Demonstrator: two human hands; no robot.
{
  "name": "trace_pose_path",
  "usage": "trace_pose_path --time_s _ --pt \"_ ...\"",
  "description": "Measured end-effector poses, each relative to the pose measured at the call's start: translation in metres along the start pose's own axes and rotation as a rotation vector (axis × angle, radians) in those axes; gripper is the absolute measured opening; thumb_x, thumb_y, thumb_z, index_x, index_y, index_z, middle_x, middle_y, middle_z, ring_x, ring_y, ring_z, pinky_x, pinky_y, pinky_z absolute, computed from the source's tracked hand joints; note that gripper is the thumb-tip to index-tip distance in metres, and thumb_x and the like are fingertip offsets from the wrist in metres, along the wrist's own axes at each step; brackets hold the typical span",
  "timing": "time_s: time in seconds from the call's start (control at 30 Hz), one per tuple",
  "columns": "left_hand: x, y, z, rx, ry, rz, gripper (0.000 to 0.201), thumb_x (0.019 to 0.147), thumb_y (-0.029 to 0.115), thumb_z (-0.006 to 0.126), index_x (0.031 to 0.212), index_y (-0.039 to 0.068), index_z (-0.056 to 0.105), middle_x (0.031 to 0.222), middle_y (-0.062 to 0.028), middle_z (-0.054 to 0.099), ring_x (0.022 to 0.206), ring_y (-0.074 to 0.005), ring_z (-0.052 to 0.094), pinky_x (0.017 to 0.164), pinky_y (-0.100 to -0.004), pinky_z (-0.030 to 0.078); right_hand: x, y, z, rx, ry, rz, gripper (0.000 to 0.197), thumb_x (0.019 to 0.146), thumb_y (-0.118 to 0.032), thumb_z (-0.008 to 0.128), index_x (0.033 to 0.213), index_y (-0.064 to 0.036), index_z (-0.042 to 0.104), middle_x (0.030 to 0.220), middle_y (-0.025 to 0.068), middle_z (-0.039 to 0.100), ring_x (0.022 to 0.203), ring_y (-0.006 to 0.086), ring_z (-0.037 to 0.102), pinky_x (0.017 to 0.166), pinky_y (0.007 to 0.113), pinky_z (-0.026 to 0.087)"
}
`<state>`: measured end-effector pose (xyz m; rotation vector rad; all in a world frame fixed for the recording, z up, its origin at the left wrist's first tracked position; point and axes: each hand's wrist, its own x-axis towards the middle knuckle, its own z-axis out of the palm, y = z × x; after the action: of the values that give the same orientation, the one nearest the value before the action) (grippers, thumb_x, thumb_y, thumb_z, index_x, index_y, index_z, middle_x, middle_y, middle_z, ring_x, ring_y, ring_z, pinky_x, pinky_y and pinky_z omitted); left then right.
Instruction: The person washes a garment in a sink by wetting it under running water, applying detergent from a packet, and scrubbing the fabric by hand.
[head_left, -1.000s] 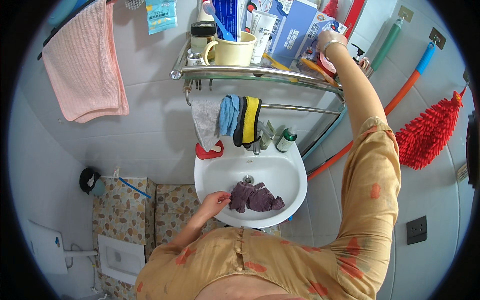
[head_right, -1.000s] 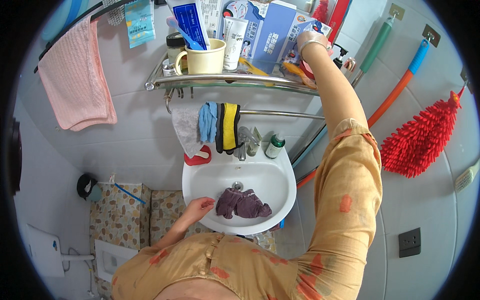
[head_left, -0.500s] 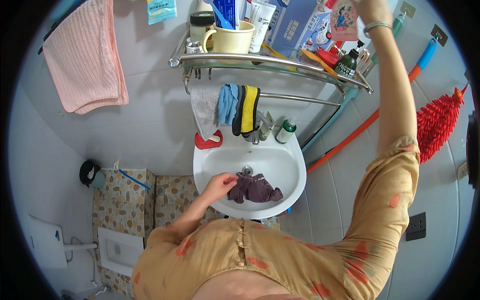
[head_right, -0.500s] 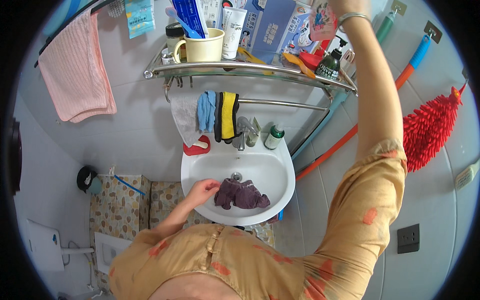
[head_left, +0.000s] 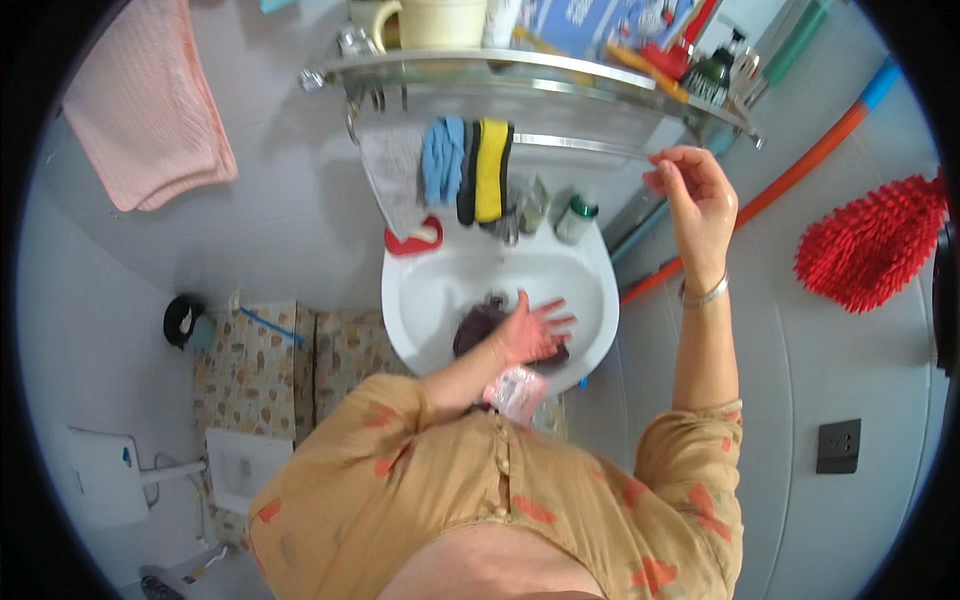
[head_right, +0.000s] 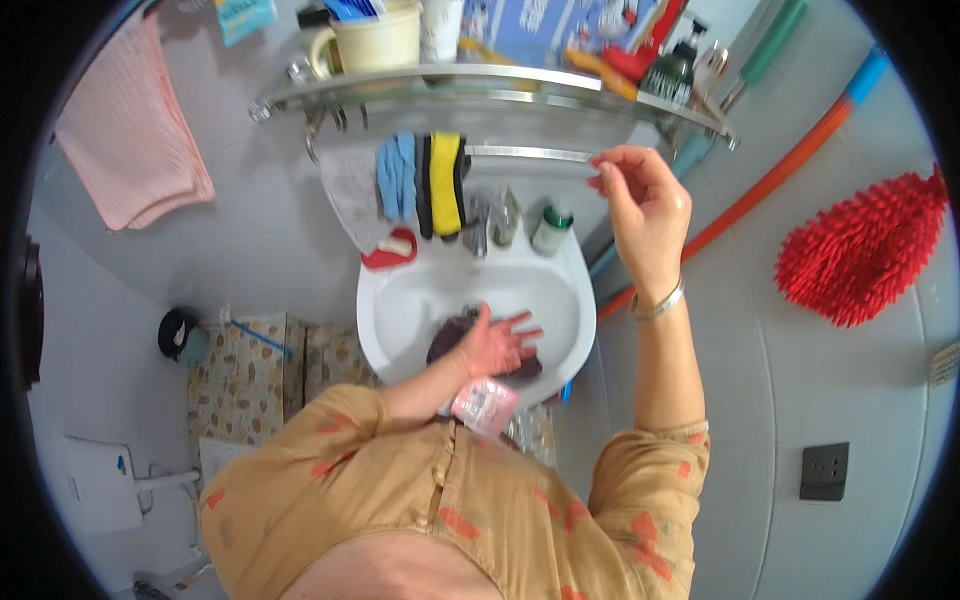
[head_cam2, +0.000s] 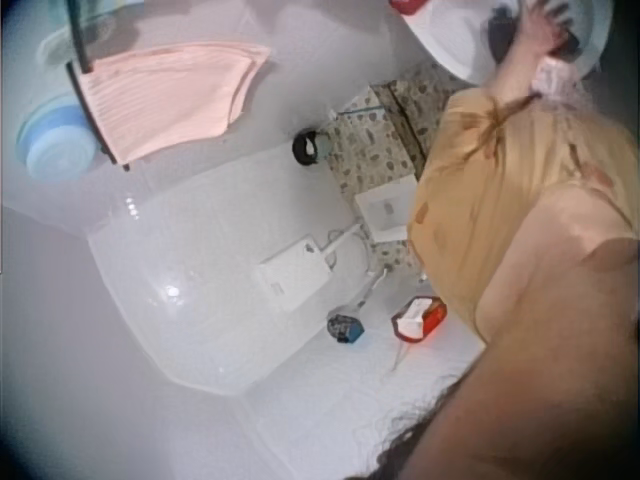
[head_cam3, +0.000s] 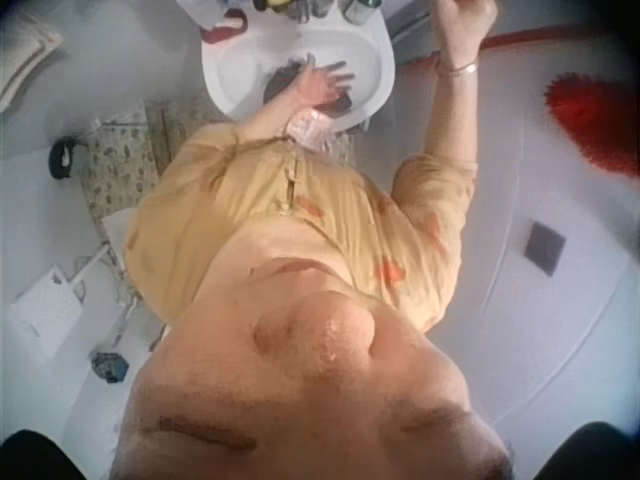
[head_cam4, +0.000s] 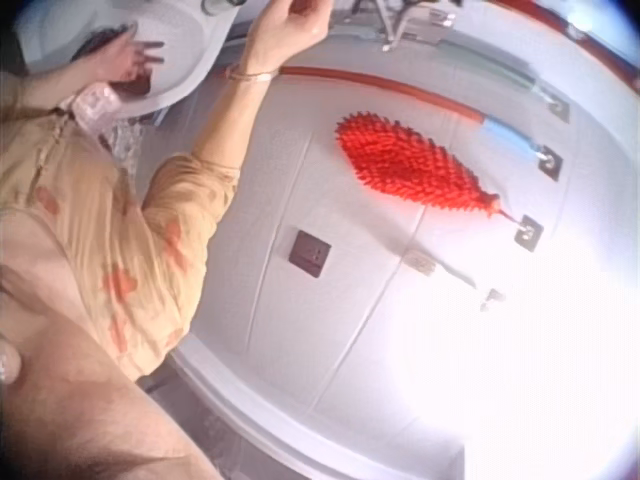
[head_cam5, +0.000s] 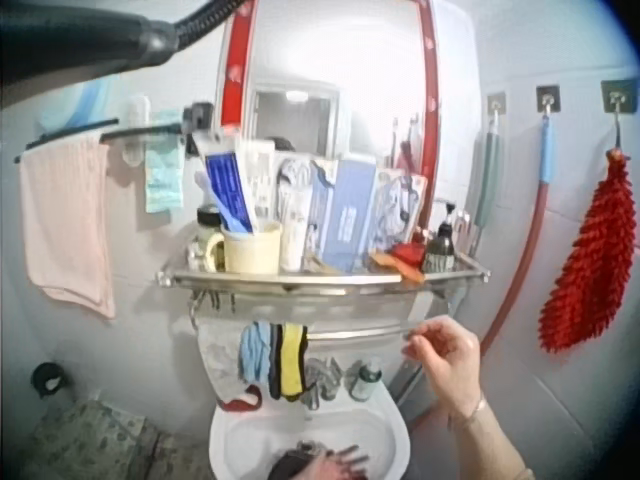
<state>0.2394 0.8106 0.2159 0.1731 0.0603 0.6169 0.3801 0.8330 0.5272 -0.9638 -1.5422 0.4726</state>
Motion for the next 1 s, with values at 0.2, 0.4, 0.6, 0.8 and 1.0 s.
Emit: trace_pose_path --time_s 0.2,0.4,0.6,0.8,1.0 --pt "-0.046 0.071 -0.054 0.459 0.551 0.284 0.048 0.087 0.047 0.048 0.118 0.011 0.047 0.105 -0.0075 0.058 0.09 -0.02 0.057 0.076 -0.0333 0.047 -0.061 0.066 -0.049 -0.206 0.132 0.206 0.008 0.084 -0.003 0.057 0.09 0.0024 0.059 0.08 0.0049 0.063 0.071 0.0098 0.06 0.065 0.021 0.049" --pt "-0.064 0.049 -0.105 1.22 0.645 -0.112 0.028 0.083 0.026 0.062 0.104 0.009 0.06 0.087 0.0008 0.062 0.072 -0.0095 0.055 0.061 -0.0264 0.046 -0.014 0.05 -0.043 -0.289 0.116 0.029 0.007 0.082 -0.001 0.058 0.088 0.0016 0.06 0.08 0.0056 0.064 0.071 0.0107 0.061 0.065 0.021 0.05" --pt "-0.085 0.03 -0.082 1.327 0.695 0.071 0.027 0.083 0.017 0.061 0.105 0.004 0.059 0.092 -0.0051 0.063 0.084 -0.0122 0.058 0.075 -0.0261 0.047 0.112 -0.03 -0.01 -0.652 0.04 -0.718 0.014 0.081 -0.008 0.061 0.09 0.0035 0.06 0.078 0.0082 0.064 0.069 0.01 0.061 0.062 0.022 0.049" --pt "-0.109 0.052 -0.038 1.384 0.678 0.159 0.025 0.083 0.015 0.06 0.105 0.003 0.058 0.092 -0.0051 0.063 0.081 -0.0113 0.057 0.073 -0.0257 0.046 0.23 -0.092 0.035 -0.281 -0.201 -0.217 0.02 0.07 -0.011 0.067 0.082 0.0033 0.059 0.078 0.0193 0.063 0.079 0.0332 0.061 0.073 0.038 0.049" --pt "-0.146 0.058 -0.024 1.368 0.714 0.198 0.027 0.086 0.012 0.056 0.111 0.001 0.054 0.098 -0.0062 0.061 0.089 -0.013 0.057 0.079 -0.0259 0.045 0.297 -0.036 0.054 -1.018 -0.078 -0.488 0.029 0.07 -0.028 0.069 0.081 -0.0026 0.061 0.079 0.0186 0.062 0.081 0.0338 0.06 0.074 0.039 0.047"
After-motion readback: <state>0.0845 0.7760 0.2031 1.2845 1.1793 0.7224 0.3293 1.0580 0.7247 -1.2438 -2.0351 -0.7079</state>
